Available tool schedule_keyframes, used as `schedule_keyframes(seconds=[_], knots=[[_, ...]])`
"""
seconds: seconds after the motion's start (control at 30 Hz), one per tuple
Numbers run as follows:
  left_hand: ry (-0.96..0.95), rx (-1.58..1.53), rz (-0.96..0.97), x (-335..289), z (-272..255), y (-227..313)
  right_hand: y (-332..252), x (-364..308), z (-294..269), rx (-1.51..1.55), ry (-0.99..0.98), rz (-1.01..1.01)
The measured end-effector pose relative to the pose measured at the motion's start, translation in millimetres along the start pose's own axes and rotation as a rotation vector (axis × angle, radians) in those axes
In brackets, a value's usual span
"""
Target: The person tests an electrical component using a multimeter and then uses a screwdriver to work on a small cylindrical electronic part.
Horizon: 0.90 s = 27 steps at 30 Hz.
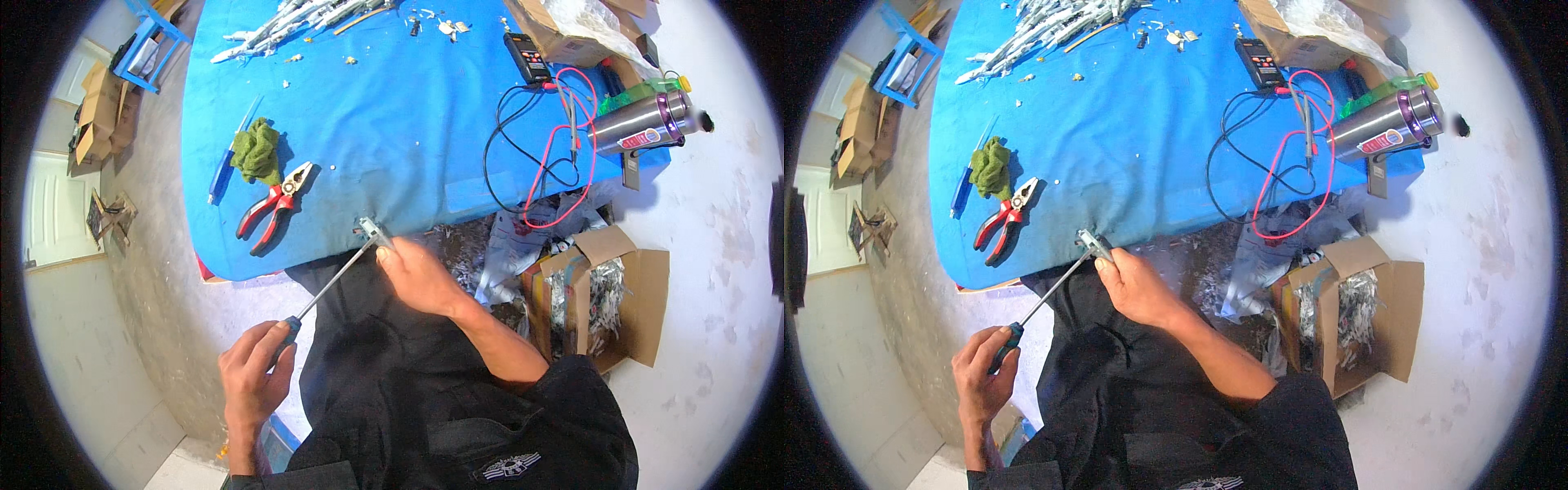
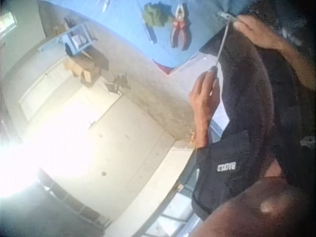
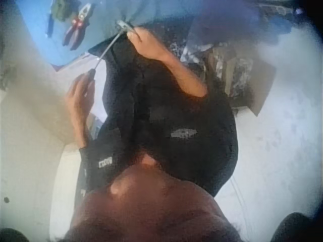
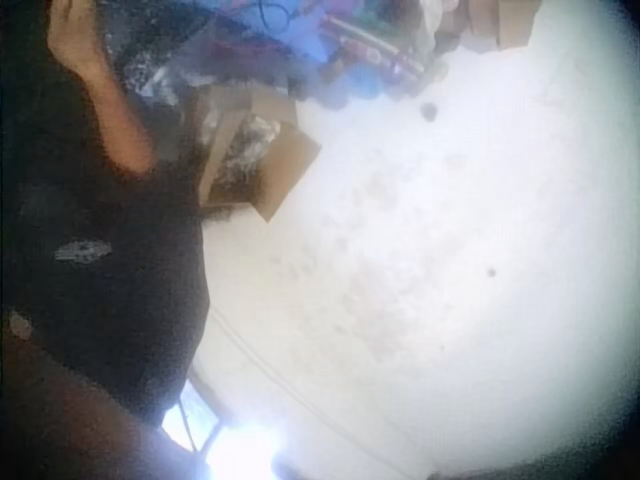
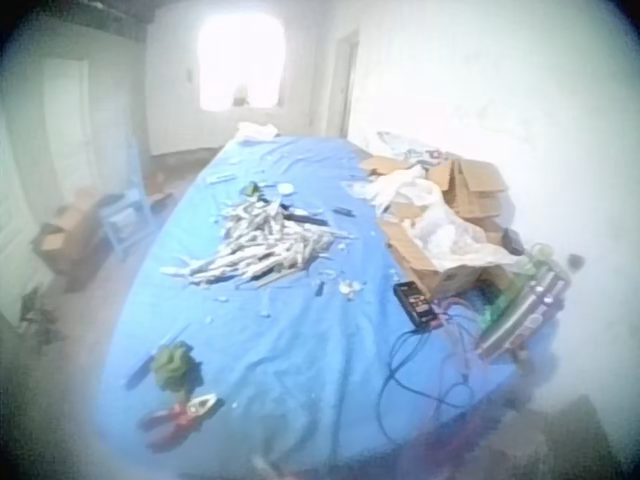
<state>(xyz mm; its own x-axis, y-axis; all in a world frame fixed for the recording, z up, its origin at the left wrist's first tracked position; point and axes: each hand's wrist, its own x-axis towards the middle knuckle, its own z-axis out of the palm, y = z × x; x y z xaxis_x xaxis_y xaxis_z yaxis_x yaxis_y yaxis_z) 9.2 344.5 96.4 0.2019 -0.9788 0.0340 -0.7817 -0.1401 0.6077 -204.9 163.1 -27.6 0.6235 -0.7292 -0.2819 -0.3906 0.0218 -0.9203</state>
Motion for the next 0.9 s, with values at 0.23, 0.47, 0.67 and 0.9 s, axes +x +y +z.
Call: schedule_keyframes(seconds=[0.23,0.47,0.67,0.9], knots=[[-0.025,0.006,-0.044,0.6,0.2,-3.1,-7.2,-3.7,-0.2,0.001,0.029,0.011],[-0.069,0.260,0.115,16.4,-6.9,8.7,-9.8,-4.6,0.7,-0.096,0.063,0.000],[-0.212,0.367,0.078,23.0,-15.8,18.2,-11.9,-6.6,4.0,-0.156,0.084,-0.016],[-0.254,0.003,-0.140,37.5,-26.7,17.7,-14.4,-6.2,4.6,-0.283,0.101,-0.022]])
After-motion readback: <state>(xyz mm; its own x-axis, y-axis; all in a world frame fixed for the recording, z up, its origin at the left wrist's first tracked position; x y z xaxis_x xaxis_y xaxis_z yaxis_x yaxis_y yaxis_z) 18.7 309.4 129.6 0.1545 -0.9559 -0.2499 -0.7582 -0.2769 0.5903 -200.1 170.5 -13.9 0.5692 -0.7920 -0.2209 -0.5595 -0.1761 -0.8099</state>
